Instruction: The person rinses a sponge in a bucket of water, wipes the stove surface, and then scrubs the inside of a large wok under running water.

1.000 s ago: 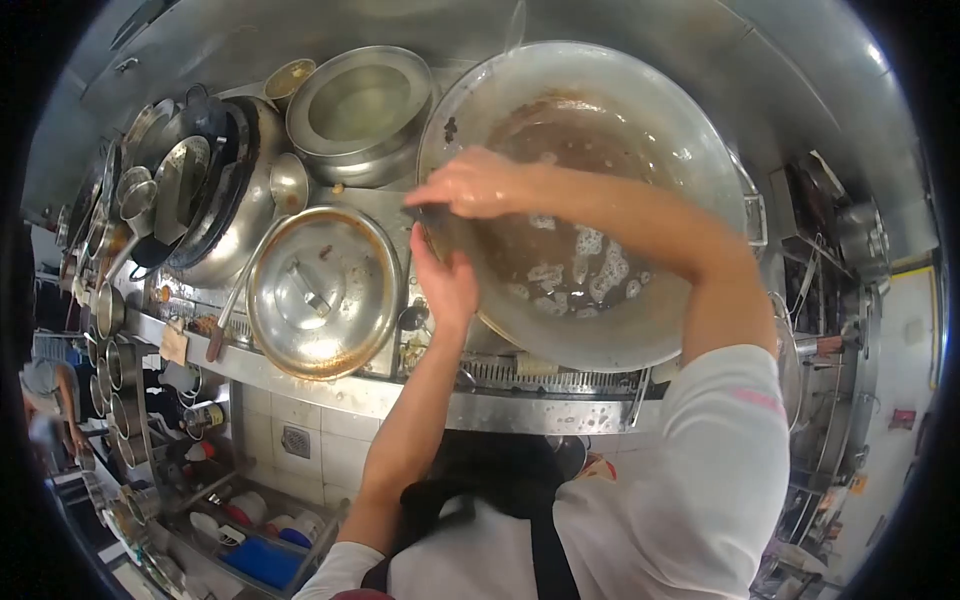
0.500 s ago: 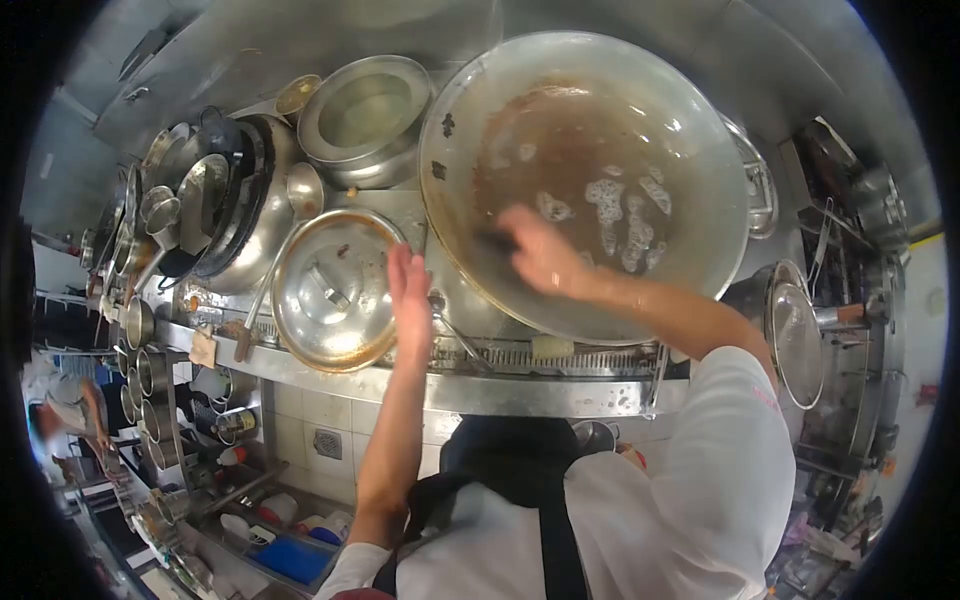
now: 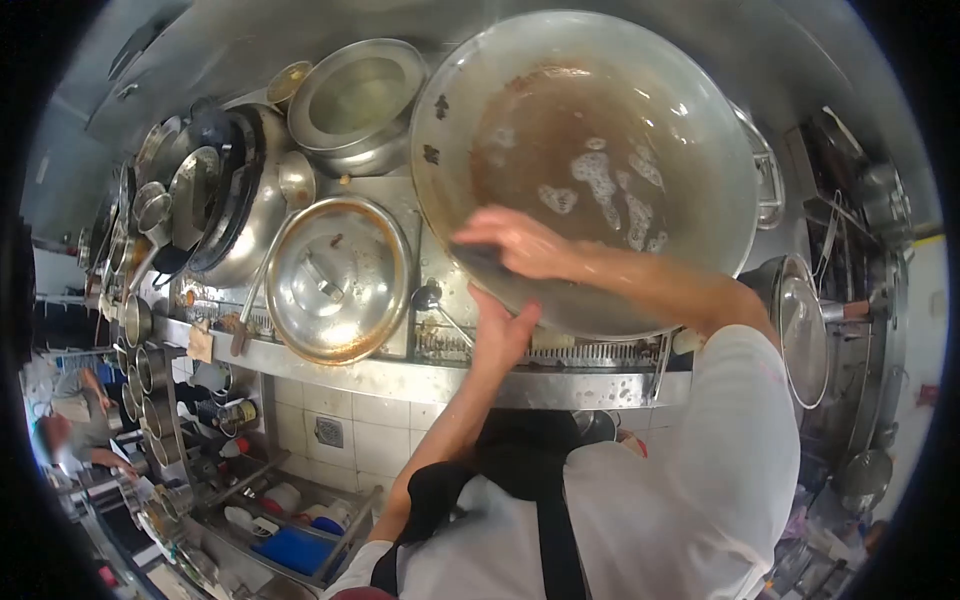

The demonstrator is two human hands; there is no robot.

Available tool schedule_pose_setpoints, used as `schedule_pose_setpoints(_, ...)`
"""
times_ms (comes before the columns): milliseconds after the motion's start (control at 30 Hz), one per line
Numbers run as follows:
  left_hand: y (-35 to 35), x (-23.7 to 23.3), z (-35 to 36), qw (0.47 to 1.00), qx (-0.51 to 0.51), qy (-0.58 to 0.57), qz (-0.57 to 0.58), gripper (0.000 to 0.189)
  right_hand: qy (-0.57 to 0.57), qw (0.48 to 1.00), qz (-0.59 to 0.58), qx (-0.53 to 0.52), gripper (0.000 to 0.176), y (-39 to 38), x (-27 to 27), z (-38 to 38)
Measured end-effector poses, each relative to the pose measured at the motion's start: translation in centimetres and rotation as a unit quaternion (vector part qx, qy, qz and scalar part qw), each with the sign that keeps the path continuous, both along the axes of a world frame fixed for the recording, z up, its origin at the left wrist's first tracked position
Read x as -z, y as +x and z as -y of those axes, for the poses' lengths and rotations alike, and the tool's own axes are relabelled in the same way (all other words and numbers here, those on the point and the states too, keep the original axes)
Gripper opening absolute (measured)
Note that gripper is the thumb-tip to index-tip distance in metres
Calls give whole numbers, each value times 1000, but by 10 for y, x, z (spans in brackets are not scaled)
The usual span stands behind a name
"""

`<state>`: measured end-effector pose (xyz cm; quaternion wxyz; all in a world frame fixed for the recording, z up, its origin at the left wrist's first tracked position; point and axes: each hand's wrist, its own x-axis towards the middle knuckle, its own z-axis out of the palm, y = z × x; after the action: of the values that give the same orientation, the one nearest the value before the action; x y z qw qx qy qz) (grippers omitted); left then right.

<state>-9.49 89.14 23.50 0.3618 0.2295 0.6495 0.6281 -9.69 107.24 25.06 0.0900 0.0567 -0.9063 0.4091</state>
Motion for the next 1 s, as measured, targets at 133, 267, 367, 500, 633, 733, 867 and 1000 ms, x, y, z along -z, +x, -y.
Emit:
schedule_pose_setpoints(133, -13, -2, -4, 999, -1, 28, 19, 78, -77, 989, -58, 116, 61, -53, 27, -4)
schedule_pose_setpoints(267, -18, 6, -6, 996, -19, 90, 10, 75, -9, 1000, -1, 26, 68, 15, -5, 11)
schedule_pose_setpoints(367, -23, 4, -11, 998, -12, 57, 9, 82, -5, 999, -38, 4, 64, -11, -8, 0)
schedule_pose_setpoints(500, -23, 6, -6, 998, -11, 57, 18, 82, -47, 969, -21, 244, 51, -120, 19, -36)
schedule_pose_setpoints(633, -34, 9, -9, 997, -5, 82, -6, 86, -60, 997, 18, 41, 57, -16, -9, 6)
schedule_pose_setpoints(733, -46, 15, -10, 995, -19, 83, -47, 84, -77, 995, -38, 42, 46, -42, 8, -19)
schedule_pose_setpoints(867, -89, 23, -23, 995, 19, 96, -31, 81, -24, 957, -113, 266, 39, -126, 31, -72)
schedule_pose_setpoints(1000, -152, 33, -37, 990, 86, 106, -41, 74, -61, 984, -87, 143, 34, -62, 19, -16)
